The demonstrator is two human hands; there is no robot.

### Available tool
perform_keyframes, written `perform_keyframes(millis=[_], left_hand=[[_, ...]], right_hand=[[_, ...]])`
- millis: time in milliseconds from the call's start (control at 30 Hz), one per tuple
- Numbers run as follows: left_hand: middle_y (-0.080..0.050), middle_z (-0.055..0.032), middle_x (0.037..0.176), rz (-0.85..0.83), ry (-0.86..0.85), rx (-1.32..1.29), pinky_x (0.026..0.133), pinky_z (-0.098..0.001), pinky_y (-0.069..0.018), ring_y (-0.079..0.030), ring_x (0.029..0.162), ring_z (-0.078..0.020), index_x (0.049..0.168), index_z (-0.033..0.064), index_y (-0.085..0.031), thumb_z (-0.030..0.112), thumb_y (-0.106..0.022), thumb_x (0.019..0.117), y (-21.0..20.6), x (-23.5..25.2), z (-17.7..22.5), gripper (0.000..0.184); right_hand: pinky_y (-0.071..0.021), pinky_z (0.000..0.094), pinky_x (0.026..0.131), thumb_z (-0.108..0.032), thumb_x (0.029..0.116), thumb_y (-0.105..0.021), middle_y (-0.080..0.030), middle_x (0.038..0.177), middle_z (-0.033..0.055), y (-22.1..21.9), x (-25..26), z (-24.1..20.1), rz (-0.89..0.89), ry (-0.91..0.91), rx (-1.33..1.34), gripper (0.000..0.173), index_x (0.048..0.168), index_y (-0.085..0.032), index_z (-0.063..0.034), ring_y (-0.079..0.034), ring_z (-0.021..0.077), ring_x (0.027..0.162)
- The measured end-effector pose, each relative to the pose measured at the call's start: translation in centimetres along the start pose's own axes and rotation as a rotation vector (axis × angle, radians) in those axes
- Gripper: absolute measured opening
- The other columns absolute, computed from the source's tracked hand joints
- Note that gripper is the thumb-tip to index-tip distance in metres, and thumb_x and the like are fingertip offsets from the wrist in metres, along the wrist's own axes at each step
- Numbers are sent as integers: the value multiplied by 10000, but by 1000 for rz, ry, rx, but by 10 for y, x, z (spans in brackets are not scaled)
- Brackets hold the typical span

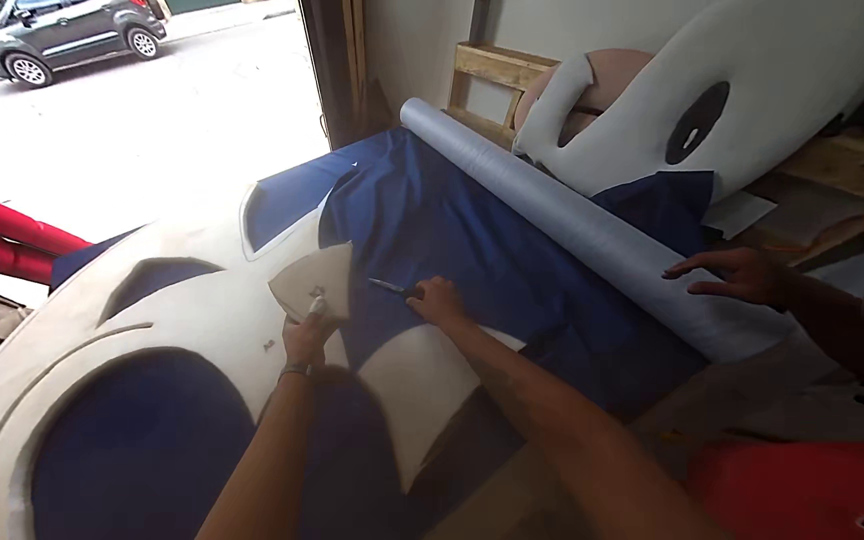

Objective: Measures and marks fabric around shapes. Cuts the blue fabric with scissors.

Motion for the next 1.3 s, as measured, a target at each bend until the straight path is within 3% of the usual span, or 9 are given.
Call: perform_keyframes(millis=[100,233,467,567,667,767,900,1100,1300], left_hand=[[-652,-211,1247,14,8,41,819,-529,-639,-718,1029,-346,1489,64,-384,198,-707,975,-39,3,-19,621],[-643,-191,1262,50,11,71,843,-528,-631,-705,1057,-323,1469,69,-404,191,-680,992,-87,1,-33,565],[-677,-211,1195,87,27,85,814,-536,-637,-729,981,-342,1462,58,-414,220,-674,999,-153,17,-72,556],[-672,-231,1192,100,75,85,800,-527,-640,-732,964,-357,1469,50,-398,175,-659,1003,-172,28,-94,548],[-669,-240,1197,110,115,72,799,-535,-638,-729,974,-366,1458,45,-413,140,-659,997,-187,39,-113,532],[-666,-252,1196,104,146,59,788,-535,-644,-732,963,-376,1466,39,-402,134,-682,982,-199,45,-129,567],[-667,-259,1192,96,174,40,782,-538,-646,-735,948,-383,1453,30,-418,126,-693,976,-205,42,-140,559],[-644,-248,1247,91,233,84,811,-545,-634,-715,1011,-382,1490,50,-387,107,-653,978,-209,29,-157,579],[-632,-261,1258,81,258,28,788,-556,-642,-725,980,-400,1496,57,-365,109,-674,976,-200,36,-153,607]], right_hand=[[-534,641,841,-524,792,-796,-632,1206,195,-10,24,10,-56,72,-75,555,1169,-701,-129,-579,428,1175],[-563,578,865,-474,818,-809,-631,1181,218,0,3,29,-130,197,-37,528,1134,-711,-63,-598,414,1147],[-574,500,856,-405,817,-786,-613,1219,86,-7,-144,74,-404,396,94,332,1036,-700,-172,-589,317,1141],[-555,435,862,-348,844,-755,-612,1173,2,0,-171,94,-505,389,140,209,1007,-708,-228,-579,240,1102],[-543,364,881,-446,901,-693,-624,1162,-73,8,-175,109,-554,358,234,208,1020,-711,-277,-579,149,1094],[-570,345,888,-579,952,-620,-675,1109,-108,22,-150,124,-513,265,374,324,1044,-729,-287,-634,69,1042],[-617,398,855,-493,974,-647,-721,1096,-52,55,-65,125,-297,42,569,336,1162,-727,-226,-700,98,981],[-582,505,933,-564,904,-716,-668,1304,138,35,67,88,-195,-317,1122,846,1562,-365,-165,-679,270,1137],[-629,440,830,-292,886,-814,-725,1159,158,11,88,63,-234,-284,1149,813,1554,-370,-158,-743,258,953]])
Point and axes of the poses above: each hand's wrist, its own x-axis towards the middle knuckle, its own y-axis out of the back of the hand, z = x × y, the point moved 2 cm from there along x, towards the middle knuckle
